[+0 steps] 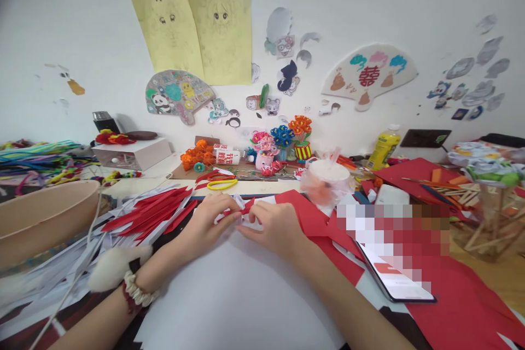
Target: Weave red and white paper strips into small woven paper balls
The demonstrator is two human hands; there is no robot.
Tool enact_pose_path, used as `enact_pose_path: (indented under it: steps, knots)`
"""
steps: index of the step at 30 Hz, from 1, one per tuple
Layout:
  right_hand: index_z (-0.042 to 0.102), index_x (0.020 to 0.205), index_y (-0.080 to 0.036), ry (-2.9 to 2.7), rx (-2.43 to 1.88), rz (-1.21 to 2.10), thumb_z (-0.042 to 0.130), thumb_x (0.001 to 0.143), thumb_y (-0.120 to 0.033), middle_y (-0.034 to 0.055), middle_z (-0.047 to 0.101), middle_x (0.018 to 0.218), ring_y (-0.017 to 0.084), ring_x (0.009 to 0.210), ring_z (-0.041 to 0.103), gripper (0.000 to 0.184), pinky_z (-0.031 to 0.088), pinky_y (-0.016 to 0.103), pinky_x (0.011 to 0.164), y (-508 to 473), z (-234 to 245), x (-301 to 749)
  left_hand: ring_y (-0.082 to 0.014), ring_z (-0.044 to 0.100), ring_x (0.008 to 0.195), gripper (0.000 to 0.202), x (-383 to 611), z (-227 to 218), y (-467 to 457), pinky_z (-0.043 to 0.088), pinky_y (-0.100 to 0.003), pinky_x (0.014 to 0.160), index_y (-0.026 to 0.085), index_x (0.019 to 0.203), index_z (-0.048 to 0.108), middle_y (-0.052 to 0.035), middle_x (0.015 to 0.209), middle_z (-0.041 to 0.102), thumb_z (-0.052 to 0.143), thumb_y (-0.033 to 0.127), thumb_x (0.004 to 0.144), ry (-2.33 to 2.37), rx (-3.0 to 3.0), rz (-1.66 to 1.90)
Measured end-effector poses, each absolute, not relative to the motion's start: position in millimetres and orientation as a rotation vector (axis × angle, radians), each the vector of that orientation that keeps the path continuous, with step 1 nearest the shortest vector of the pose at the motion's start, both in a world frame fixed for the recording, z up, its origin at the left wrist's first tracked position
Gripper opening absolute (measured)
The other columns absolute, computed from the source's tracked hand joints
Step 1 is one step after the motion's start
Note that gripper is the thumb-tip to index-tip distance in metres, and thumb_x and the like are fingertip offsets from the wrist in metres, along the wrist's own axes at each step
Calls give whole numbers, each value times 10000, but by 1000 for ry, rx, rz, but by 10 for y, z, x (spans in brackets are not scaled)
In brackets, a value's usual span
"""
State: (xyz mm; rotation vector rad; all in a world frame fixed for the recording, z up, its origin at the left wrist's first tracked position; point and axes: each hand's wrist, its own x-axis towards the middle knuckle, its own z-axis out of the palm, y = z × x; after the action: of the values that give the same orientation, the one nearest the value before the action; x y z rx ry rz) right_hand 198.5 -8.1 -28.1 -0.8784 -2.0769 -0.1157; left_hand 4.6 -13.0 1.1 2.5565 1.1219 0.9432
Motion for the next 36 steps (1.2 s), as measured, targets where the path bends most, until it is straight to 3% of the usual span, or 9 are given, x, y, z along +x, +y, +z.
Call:
enact_pose_path:
  steps: [6, 17, 23, 36]
  knots:
    - [582, 623, -163, -2114, -805, -367, 498, 901, -217, -19, 586, 530, 72, 442, 450, 295, 213, 240, 446, -96, -356, 1907, -179, 558, 843, 149, 77, 22, -150, 385, -332, 769, 200, 807, 590, -11, 852, 653, 544, 302, 906, 1191, 2524, 986]
    - [536, 586, -167, -2106, -786, -348, 478, 877, -170, -28, 538, 505, 72, 436, 380, 297, 206, 240, 443, -129, -381, 1862, -178, 571, 822, 170, 102, 22, -134, 407, -328, 787, 192, 764, 631, -9, 801, 658, 567, 300, 879, 1313, 2308, 985]
    - [515, 588, -169, -2122, -779, -252, 471, 871, -163, -34, 514, 515, 71, 446, 362, 287, 224, 232, 452, -151, -382, 1845, -210, 571, 898, 169, 97, 56, -131, 408, -364, 816, 199, 769, 663, -16, 862, 692, 580, 321, 852, 1489, 2176, 945]
    - [536, 636, -170, -2085, -797, -174, 472, 882, -182, -27, 534, 534, 72, 443, 389, 254, 264, 216, 453, -137, -426, 1829, -223, 588, 910, 152, 45, 37, -49, 401, -358, 815, 215, 769, 679, -14, 890, 705, 627, 343, 830, 1503, 2226, 947]
